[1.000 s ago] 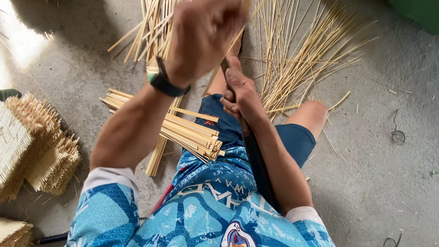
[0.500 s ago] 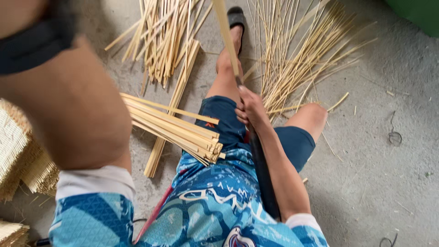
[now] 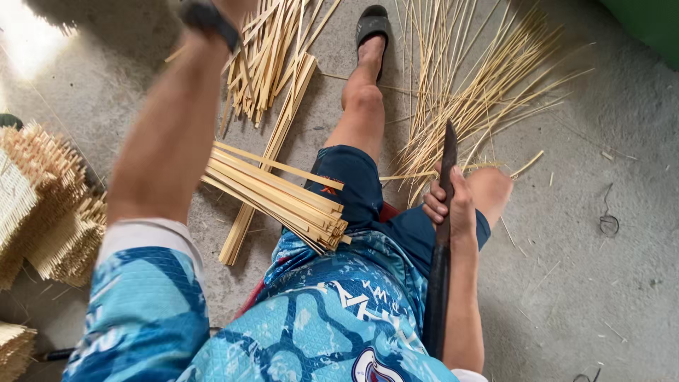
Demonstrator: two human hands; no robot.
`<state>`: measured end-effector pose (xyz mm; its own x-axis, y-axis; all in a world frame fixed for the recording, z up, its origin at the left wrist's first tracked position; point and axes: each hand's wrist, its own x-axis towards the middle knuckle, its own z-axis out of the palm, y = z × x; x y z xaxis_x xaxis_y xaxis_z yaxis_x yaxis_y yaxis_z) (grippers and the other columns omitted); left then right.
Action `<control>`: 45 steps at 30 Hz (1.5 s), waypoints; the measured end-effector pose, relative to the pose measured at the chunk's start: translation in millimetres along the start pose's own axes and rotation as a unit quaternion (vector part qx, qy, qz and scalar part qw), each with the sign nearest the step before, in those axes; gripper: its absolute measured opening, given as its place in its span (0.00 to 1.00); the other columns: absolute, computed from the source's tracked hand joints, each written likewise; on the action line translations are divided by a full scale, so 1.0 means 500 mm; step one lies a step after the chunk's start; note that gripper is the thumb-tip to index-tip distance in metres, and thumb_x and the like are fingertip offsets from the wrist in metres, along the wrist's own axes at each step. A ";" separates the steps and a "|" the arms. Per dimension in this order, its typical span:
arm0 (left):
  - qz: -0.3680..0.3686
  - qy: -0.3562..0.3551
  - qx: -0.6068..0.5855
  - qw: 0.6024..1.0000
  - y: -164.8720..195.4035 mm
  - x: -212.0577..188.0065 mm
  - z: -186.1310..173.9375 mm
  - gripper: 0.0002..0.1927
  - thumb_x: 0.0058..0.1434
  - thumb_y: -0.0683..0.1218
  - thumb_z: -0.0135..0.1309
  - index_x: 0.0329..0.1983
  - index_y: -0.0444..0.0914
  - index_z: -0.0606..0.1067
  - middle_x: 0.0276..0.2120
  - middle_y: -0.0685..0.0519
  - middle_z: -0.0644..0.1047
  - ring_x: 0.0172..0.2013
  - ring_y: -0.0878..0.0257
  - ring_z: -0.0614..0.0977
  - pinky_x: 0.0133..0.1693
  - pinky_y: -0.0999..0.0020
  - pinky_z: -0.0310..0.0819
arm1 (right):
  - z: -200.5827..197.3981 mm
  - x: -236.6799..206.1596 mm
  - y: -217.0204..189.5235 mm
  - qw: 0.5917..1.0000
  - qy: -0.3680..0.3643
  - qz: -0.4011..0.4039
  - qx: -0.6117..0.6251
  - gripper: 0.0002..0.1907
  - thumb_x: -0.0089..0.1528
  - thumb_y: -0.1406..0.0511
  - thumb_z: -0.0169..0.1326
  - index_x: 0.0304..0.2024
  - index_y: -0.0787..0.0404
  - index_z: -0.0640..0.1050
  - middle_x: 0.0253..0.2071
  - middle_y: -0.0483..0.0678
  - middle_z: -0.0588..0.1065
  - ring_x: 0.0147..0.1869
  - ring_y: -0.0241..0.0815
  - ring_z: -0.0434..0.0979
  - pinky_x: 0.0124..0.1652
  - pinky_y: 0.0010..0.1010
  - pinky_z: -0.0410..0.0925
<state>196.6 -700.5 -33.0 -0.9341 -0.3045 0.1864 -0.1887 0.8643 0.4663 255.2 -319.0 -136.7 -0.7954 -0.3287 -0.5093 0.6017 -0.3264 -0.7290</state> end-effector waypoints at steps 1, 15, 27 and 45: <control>0.032 -0.084 -0.020 0.996 0.002 0.010 -0.001 0.08 0.60 0.49 0.65 0.40 0.43 0.84 0.31 0.53 0.85 0.30 0.63 0.85 0.36 0.66 0.78 | -0.010 0.002 0.002 1.000 -0.002 0.000 0.000 0.27 0.69 0.48 0.49 0.58 0.62 0.67 0.24 0.38 0.59 0.18 0.25 0.55 0.16 0.18 0.54; 0.137 -0.281 -0.399 0.862 0.017 -0.219 0.159 0.11 0.64 0.45 0.61 0.50 0.50 0.82 0.38 0.59 0.81 0.38 0.67 0.82 0.43 0.70 0.81 | 0.036 0.011 -0.014 0.997 -0.044 -0.030 -0.047 0.29 0.72 0.51 0.45 0.65 0.66 0.65 0.25 0.39 0.60 0.18 0.26 0.55 0.16 0.18 0.55; 0.423 0.064 -0.408 0.807 0.181 -0.162 0.116 0.21 0.69 0.35 0.59 0.63 0.42 0.74 0.47 0.56 0.83 0.50 0.61 0.81 0.50 0.68 0.79 | 0.191 -0.180 -0.136 0.953 -0.139 -0.247 -0.104 0.35 0.74 0.51 0.46 0.70 0.74 0.65 0.23 0.41 0.58 0.18 0.28 0.56 0.18 0.21 0.53; 0.336 0.130 -0.388 0.848 0.190 -0.196 0.113 0.13 0.62 0.36 0.66 0.48 0.40 0.81 0.43 0.54 0.83 0.46 0.61 0.86 0.47 0.68 0.83 | 0.225 -0.174 -0.124 0.941 -0.220 -0.223 -0.125 0.32 0.77 0.54 0.42 0.78 0.63 0.57 0.29 0.40 0.61 0.23 0.27 0.57 0.25 0.17 0.55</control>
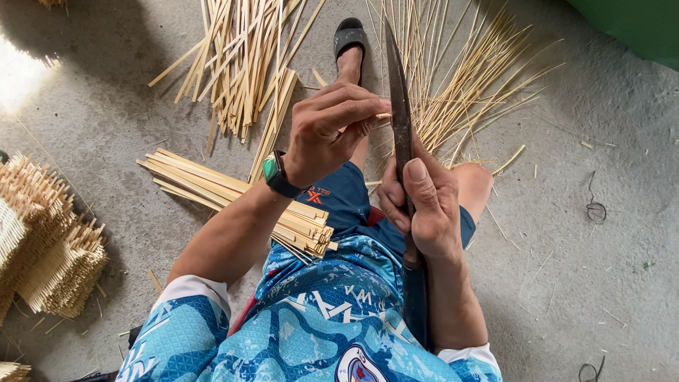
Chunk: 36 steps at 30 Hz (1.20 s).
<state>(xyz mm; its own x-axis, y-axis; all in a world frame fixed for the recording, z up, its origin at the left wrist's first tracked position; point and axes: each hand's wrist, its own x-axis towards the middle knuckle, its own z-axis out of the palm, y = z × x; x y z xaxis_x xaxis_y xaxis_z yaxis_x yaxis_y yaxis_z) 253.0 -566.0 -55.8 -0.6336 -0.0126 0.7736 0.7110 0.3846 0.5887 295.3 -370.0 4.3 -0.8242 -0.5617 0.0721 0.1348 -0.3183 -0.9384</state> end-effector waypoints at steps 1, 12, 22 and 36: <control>-0.006 0.001 -0.006 1.000 0.000 0.001 0.000 0.13 0.62 0.36 0.67 0.48 0.41 0.81 0.42 0.54 0.83 0.45 0.62 0.86 0.46 0.68 0.83 | 0.001 0.000 0.000 1.000 0.000 0.001 -0.005 0.32 0.77 0.54 0.42 0.78 0.63 0.57 0.29 0.40 0.61 0.23 0.27 0.57 0.24 0.16 0.55; -0.061 -0.008 -0.038 0.997 -0.021 -0.024 0.000 0.12 0.62 0.36 0.67 0.47 0.41 0.82 0.42 0.53 0.84 0.45 0.64 0.87 0.46 0.70 0.86 | -0.002 0.008 0.011 1.000 -0.014 0.000 0.003 0.33 0.76 0.54 0.45 0.79 0.61 0.56 0.28 0.40 0.60 0.23 0.27 0.58 0.24 0.16 0.56; -0.062 -0.007 -0.041 0.997 -0.027 -0.036 0.001 0.13 0.61 0.36 0.68 0.47 0.41 0.81 0.41 0.53 0.83 0.45 0.63 0.87 0.47 0.69 0.86 | -0.005 0.007 0.025 1.000 -0.012 -0.003 0.003 0.33 0.76 0.54 0.45 0.78 0.62 0.57 0.28 0.39 0.61 0.22 0.26 0.58 0.23 0.15 0.57; -0.062 -0.014 -0.019 0.998 -0.014 -0.032 0.010 0.10 0.60 0.36 0.69 0.42 0.38 0.81 0.37 0.52 0.83 0.41 0.63 0.86 0.42 0.69 0.84 | -0.029 0.015 0.062 0.999 -0.002 -0.007 0.041 0.28 0.76 0.57 0.48 0.75 0.61 0.63 0.27 0.41 0.62 0.22 0.27 0.60 0.22 0.18 0.58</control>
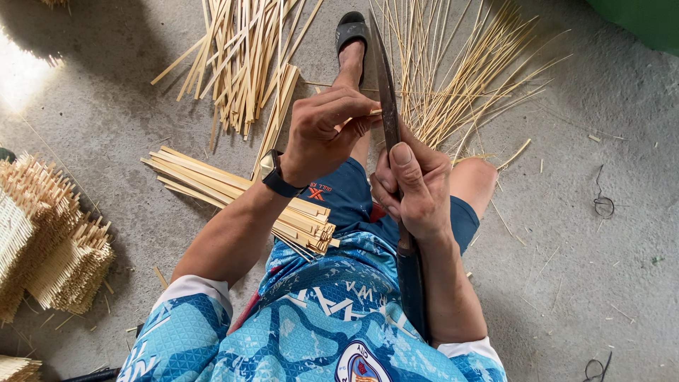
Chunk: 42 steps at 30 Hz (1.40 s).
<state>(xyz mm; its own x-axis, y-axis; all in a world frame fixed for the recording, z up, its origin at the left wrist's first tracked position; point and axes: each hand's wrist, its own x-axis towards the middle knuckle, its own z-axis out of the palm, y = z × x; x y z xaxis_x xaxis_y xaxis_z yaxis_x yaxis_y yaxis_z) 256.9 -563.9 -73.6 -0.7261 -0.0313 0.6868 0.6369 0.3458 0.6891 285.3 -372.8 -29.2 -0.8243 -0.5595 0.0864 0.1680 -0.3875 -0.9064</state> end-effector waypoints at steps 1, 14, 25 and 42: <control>0.005 -0.001 0.001 1.000 0.002 0.000 0.000 0.10 0.59 0.36 0.69 0.42 0.37 0.81 0.36 0.52 0.83 0.41 0.63 0.86 0.42 0.69 0.83 | -0.001 0.001 0.003 1.000 0.011 0.001 0.003 0.27 0.76 0.57 0.48 0.74 0.62 0.65 0.27 0.42 0.64 0.22 0.28 0.60 0.22 0.19 0.57; -0.130 -0.049 0.070 0.988 -0.018 0.004 -0.002 0.09 0.68 0.39 0.61 0.50 0.41 0.83 0.33 0.50 0.84 0.32 0.61 0.84 0.32 0.68 0.79 | -0.005 0.022 0.004 0.998 0.017 -0.016 0.059 0.28 0.75 0.58 0.48 0.77 0.52 0.60 0.27 0.41 0.64 0.22 0.28 0.60 0.22 0.19 0.57; -0.148 -0.054 0.124 0.980 -0.016 0.000 -0.029 0.03 0.65 0.39 0.62 0.40 0.35 0.81 0.26 0.42 0.78 0.27 0.58 0.82 0.30 0.64 0.73 | 0.006 0.060 0.006 0.998 0.011 0.042 0.037 0.26 0.77 0.60 0.43 0.76 0.58 0.62 0.27 0.40 0.62 0.21 0.28 0.58 0.21 0.19 0.56; -0.141 -0.008 0.085 0.986 -0.030 -0.039 -0.095 0.06 0.66 0.40 0.57 0.44 0.39 0.81 0.30 0.44 0.81 0.29 0.52 0.84 0.32 0.60 0.77 | 0.054 0.097 0.049 0.996 0.014 0.086 0.007 0.18 0.75 0.59 0.42 0.66 0.55 0.69 0.24 0.39 0.59 0.18 0.27 0.56 0.17 0.18 0.53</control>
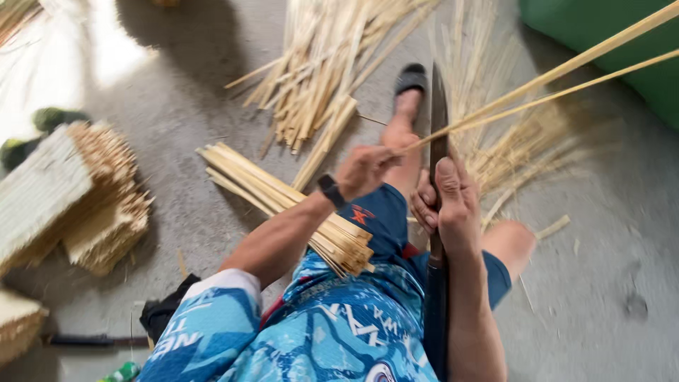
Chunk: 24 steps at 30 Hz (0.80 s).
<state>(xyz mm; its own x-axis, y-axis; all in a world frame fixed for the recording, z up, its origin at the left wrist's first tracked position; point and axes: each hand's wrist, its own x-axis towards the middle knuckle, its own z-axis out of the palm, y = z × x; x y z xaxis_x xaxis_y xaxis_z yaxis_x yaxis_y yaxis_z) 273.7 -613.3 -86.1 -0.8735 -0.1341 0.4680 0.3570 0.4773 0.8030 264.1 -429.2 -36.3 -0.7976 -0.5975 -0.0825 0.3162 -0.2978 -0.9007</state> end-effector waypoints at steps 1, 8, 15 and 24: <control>-0.010 0.012 0.011 1.000 -0.003 0.008 -0.013 0.06 0.65 0.40 0.57 0.44 0.39 0.81 0.29 0.42 0.80 0.30 0.49 0.84 0.32 0.59 0.77 | 0.021 0.030 0.022 0.999 0.009 0.033 -0.025 0.16 0.74 0.59 0.41 0.62 0.56 0.69 0.24 0.39 0.59 0.17 0.27 0.56 0.16 0.19 0.53; -0.157 -0.049 0.215 0.963 0.022 0.034 -0.135 0.10 0.58 0.44 0.61 0.41 0.34 0.80 0.30 0.40 0.80 0.33 0.45 0.84 0.36 0.52 0.78 | 0.066 0.082 0.005 0.998 0.026 0.049 0.002 0.11 0.75 0.58 0.44 0.46 0.59 0.66 0.26 0.41 0.61 0.19 0.28 0.56 0.15 0.19 0.53; 0.178 0.123 0.089 0.972 0.066 0.097 -0.136 0.13 0.71 0.44 0.53 0.57 0.39 0.76 0.38 0.55 0.79 0.33 0.66 0.76 0.33 0.71 0.75 | 0.107 0.098 0.001 0.998 0.011 0.029 -0.048 0.15 0.74 0.55 0.43 0.45 0.60 0.71 0.24 0.41 0.60 0.18 0.27 0.56 0.14 0.19 0.52; 0.254 0.196 -0.048 0.946 0.123 0.273 -0.155 0.12 0.74 0.51 0.52 0.59 0.48 0.73 0.36 0.61 0.79 0.26 0.73 0.77 0.28 0.75 0.71 | 0.106 0.115 0.059 0.991 0.019 0.102 -0.086 0.14 0.73 0.55 0.45 0.44 0.59 0.71 0.22 0.41 0.61 0.16 0.28 0.58 0.15 0.20 0.54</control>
<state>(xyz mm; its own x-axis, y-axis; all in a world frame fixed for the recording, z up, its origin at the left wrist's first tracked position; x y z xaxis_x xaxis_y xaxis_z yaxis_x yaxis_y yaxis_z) 202.2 -669.6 56.0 -0.3977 -0.2296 0.8883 0.7427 0.4880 0.4586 254.7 -511.8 -44.9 -0.7455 -0.6034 -0.2829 0.3835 -0.0412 -0.9226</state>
